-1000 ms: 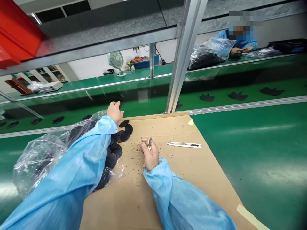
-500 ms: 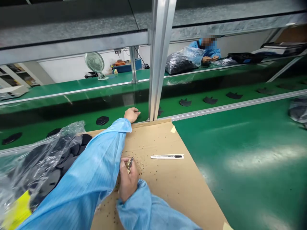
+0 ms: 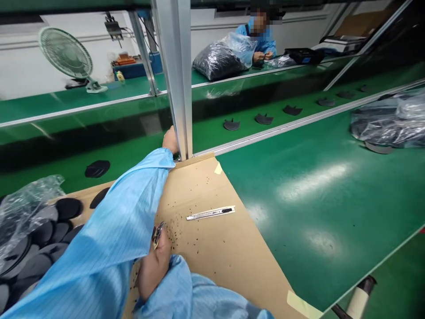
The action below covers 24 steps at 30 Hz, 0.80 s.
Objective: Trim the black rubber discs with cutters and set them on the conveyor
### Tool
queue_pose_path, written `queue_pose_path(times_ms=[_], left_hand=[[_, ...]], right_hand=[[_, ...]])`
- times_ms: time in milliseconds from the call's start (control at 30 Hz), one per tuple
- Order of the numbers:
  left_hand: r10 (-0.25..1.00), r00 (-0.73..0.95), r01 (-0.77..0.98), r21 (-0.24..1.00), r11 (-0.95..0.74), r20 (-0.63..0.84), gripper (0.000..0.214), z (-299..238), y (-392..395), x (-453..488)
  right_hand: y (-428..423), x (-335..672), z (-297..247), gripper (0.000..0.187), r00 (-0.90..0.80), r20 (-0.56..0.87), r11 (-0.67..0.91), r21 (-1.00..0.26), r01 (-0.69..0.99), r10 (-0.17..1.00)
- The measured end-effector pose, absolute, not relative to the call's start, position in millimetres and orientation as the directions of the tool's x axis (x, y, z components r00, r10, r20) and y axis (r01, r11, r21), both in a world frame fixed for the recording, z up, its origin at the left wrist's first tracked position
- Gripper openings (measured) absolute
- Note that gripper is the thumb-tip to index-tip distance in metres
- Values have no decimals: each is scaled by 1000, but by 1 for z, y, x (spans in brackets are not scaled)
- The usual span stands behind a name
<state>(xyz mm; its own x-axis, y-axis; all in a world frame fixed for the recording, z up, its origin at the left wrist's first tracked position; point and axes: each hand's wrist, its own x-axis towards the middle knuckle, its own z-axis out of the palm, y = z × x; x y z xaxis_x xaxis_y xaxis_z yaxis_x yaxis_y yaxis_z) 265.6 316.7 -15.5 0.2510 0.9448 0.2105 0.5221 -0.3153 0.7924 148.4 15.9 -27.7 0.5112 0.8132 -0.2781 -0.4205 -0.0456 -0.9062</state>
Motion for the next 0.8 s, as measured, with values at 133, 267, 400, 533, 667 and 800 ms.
queue_pose_path(times_ms=[133,267,400,533,667,800], left_hand=[[952,-11,558,792,-247,305,75,7,308,220],[967,-134,427,893,-140,215,46,43,271,153],[981,-154,155,983,-95,119,26,74,191,80],[996,-92,-27,1000,-12,10,36,77,93,21],[988,1,-248,957,149,-154,35,50,23,-10],[981,27,-459,869,185,-194,36,15,-1,-16]], right_hand=[[16,153,-26,17,460,-172,13,-928,-373,871],[14,151,-34,25,415,-39,100,-946,-309,909],[13,150,-38,21,353,63,125,-980,-153,933],[10,153,-29,23,228,165,168,-986,7,960],[3,156,-22,38,117,271,263,-962,79,955],[-2,159,-23,39,11,476,441,-824,354,880]])
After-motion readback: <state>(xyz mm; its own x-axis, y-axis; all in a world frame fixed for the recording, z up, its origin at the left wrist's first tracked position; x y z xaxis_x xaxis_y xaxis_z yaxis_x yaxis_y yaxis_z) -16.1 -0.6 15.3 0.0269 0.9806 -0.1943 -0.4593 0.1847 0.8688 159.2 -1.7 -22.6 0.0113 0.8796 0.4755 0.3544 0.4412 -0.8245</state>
